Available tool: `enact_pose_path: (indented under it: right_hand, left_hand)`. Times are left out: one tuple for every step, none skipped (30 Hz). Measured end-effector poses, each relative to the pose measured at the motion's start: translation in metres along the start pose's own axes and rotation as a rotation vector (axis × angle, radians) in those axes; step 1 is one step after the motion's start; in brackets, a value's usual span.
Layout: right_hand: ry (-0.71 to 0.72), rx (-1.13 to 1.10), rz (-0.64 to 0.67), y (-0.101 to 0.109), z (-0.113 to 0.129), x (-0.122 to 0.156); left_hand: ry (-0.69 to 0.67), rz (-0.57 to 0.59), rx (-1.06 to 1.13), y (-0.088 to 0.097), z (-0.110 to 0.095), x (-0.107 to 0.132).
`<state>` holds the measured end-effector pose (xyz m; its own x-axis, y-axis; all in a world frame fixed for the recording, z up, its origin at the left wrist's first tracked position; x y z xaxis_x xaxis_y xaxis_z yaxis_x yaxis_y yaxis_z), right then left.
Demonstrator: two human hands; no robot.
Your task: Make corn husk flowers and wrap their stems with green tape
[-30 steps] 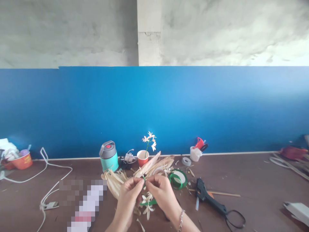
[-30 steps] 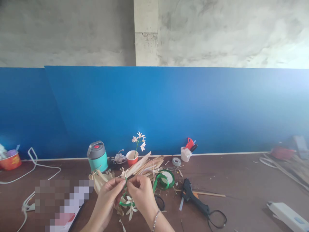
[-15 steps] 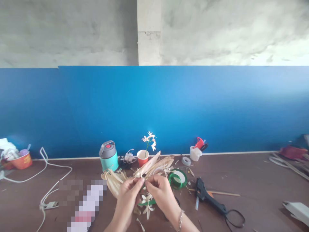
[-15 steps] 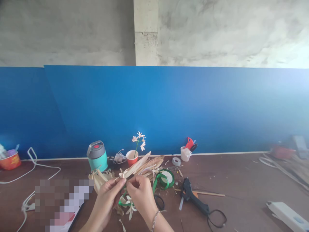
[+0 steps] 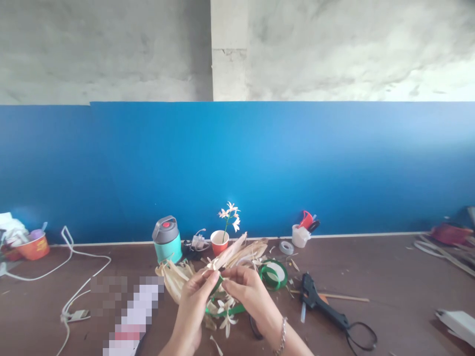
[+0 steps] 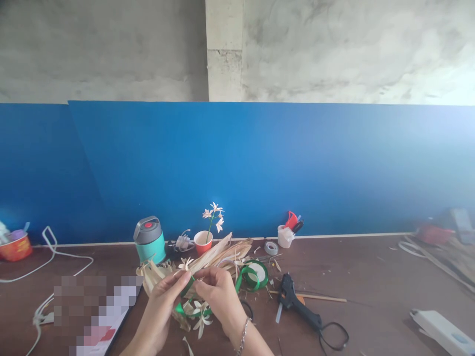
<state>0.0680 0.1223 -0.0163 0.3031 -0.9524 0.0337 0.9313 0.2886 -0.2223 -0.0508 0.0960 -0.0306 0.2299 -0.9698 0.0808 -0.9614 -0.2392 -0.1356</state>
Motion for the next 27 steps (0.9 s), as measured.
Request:
enact_pose_path:
  right_hand:
    - [0.018, 0.002, 0.005, -0.001, 0.001, 0.0]
    - [0.042, 0.009, 0.006, -0.002, 0.002, 0.0]
    - [0.067, 0.022, 0.001, -0.003, 0.004, 0.001]
    - [0.092, 0.038, -0.008, -0.003, 0.006, 0.001]
    - [0.113, 0.057, -0.018, -0.003, 0.008, 0.002]
    - [0.128, 0.074, -0.026, -0.002, 0.01, 0.002]
    - [0.138, 0.088, -0.032, -0.002, 0.011, 0.003]
    - [0.143, 0.099, -0.034, -0.001, 0.011, 0.003]
    - [0.147, 0.107, -0.036, 0.0, 0.012, 0.003]
    - [0.147, 0.116, -0.037, 0.001, 0.013, 0.003]
    - [0.146, 0.13, -0.04, 0.003, 0.014, 0.002]
    - [0.15, 0.154, -0.047, 0.005, 0.016, 0.002]
    - [0.163, 0.19, -0.055, 0.008, 0.019, 0.002]
    - [0.186, 0.238, -0.063, 0.01, 0.024, 0.003]
    - [0.221, 0.296, -0.072, 0.012, 0.03, 0.003]
    - [0.26, 0.359, -0.076, 0.014, 0.035, 0.004]
    - [0.298, 0.425, -0.077, 0.014, 0.041, 0.005]
    - [0.331, 0.488, -0.073, 0.014, 0.045, 0.006]
    - [0.359, 0.547, -0.062, 0.013, 0.047, 0.007]
    - [0.383, 0.596, -0.045, 0.011, 0.049, 0.008]
    - [0.403, 0.636, -0.02, 0.008, 0.05, 0.009]
    - [0.422, 0.667, 0.009, 0.005, 0.051, 0.01]
    - [0.442, 0.69, 0.038, 0.001, 0.052, 0.011]
    - [0.459, 0.709, 0.067, -0.002, 0.053, 0.012]
    - [0.473, 0.725, 0.093, -0.005, 0.054, 0.014]
    - [0.484, 0.74, 0.114, -0.007, 0.055, 0.015]
    - [0.492, 0.753, 0.131, -0.009, 0.056, 0.017]
  left_hand:
    - [-0.017, -0.002, 0.007, -0.001, -0.002, 0.001]
    - [-0.038, -0.01, 0.018, -0.001, -0.004, 0.002]
    - [-0.056, -0.019, 0.03, -0.001, -0.006, 0.003]
    - [-0.065, -0.029, 0.041, -0.002, -0.007, 0.005]
    - [-0.068, -0.037, 0.047, -0.002, -0.008, 0.006]
    - [-0.068, -0.045, 0.053, -0.003, -0.008, 0.008]
    - [-0.065, -0.05, 0.058, -0.004, -0.008, 0.009]
    - [-0.06, -0.045, 0.062, -0.006, -0.007, 0.01]
    - [-0.053, -0.033, 0.065, -0.008, -0.007, 0.011]
    - [-0.04, -0.012, 0.062, -0.011, -0.006, 0.011]
    - [-0.019, 0.012, 0.045, -0.013, -0.004, 0.011]
    - [0.006, 0.03, 0.005, -0.014, -0.002, 0.01]
    - [0.019, 0.024, -0.059, -0.011, -0.001, 0.008]
    - [0.008, -0.008, -0.146, -0.005, -0.003, 0.007]
    - [-0.035, -0.065, -0.255, 0.004, -0.01, 0.005]
    - [-0.164, -0.173, -0.359, 0.017, -0.027, 0.006]
    - [-0.339, -0.262, -0.466, 0.024, -0.048, 0.011]
    - [-0.527, -0.291, -0.581, 0.023, -0.068, 0.019]
    - [-0.679, -0.261, -0.707, 0.015, -0.081, 0.026]
    - [-0.796, -0.185, -0.841, 0.002, -0.088, 0.032]
    - [-0.88, -0.11, -0.953, -0.01, -0.092, 0.037]
    - [-0.944, -0.031, -1.056, -0.021, -0.092, 0.041]
    - [-0.983, 0.022, -1.131, -0.029, -0.091, 0.044]
    - [-1.007, 0.08, -1.188, -0.036, -0.089, 0.046]
    - [-1.02, 0.124, -1.224, -0.042, -0.087, 0.047]
    - [-1.023, 0.153, -1.241, -0.045, -0.086, 0.048]
    - [-1.019, 0.17, -1.245, -0.047, -0.085, 0.047]
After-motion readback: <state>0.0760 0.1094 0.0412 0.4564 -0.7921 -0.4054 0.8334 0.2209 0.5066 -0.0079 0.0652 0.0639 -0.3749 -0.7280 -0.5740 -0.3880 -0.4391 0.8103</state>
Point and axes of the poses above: each hand's wrist, its own x-axis away from the middle knuckle, its own y-axis out of the back of the hand, z = x × y, the point moved 10 cm from there along -x, towards the middle knuckle, and after that the axes turned 10 degrees about -x, right-handed, at the moved point
